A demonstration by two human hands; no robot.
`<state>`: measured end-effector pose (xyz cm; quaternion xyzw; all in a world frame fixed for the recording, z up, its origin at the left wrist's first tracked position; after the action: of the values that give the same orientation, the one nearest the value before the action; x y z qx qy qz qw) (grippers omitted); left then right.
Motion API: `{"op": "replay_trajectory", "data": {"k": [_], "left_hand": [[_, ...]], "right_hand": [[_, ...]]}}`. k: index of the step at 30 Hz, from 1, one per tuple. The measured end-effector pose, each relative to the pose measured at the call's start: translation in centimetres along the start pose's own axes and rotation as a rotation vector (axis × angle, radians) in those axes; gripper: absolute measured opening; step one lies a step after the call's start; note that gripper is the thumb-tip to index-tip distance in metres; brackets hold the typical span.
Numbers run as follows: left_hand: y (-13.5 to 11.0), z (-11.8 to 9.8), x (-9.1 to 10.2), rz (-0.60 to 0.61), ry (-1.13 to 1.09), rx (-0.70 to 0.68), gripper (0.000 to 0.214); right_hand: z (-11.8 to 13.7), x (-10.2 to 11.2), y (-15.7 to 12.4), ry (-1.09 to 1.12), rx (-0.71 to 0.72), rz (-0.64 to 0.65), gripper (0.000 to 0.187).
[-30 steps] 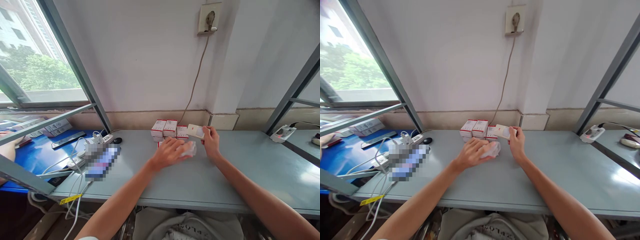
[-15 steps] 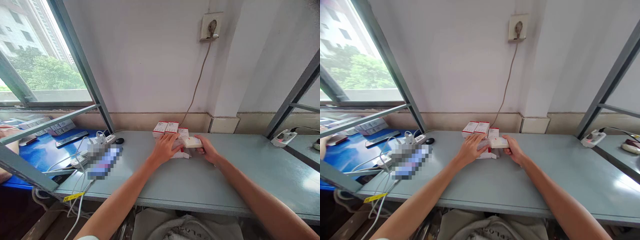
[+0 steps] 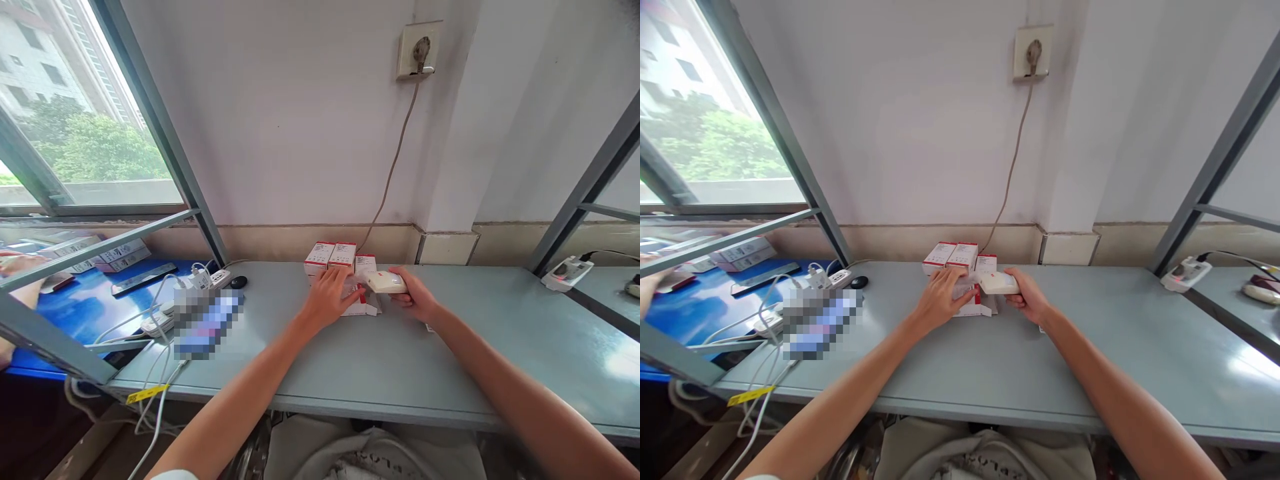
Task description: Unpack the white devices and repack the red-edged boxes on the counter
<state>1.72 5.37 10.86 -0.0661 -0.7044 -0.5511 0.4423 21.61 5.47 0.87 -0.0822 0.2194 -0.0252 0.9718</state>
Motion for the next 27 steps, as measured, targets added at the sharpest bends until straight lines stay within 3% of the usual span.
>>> {"op": "replay_trajectory", "data": {"k": [14, 20, 27], "left_hand": [[0.1, -0.5, 0.1, 0.008, -0.008, -0.046, 0.036], [0.1, 0.5, 0.1, -0.008, 0.105, 0.034, 0.036], [0.1, 1.2, -0.4, 0.03, 0.171, 0.041, 0.046]], "right_hand": [[0.4, 0.3, -0.2, 0.085, 0.143, -0.146, 0.032], [0.5, -0.4, -0.3, 0.118, 0.183, -0.122, 0.037], [0.1, -0.7, 0.0, 0.009, 0.164, -0.081, 0.046]]}}
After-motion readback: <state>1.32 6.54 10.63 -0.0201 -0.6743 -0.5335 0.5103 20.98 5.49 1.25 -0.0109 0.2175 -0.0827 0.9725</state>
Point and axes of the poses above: each hand's wrist, its own y-axis towards the middle knuckle, its own x-axis out of the back of the hand, z = x × y, the point moved 10 cm from there along y, towards the middle knuckle, and after that the axes turned 5 degrees about y, right-handed, at the moved point
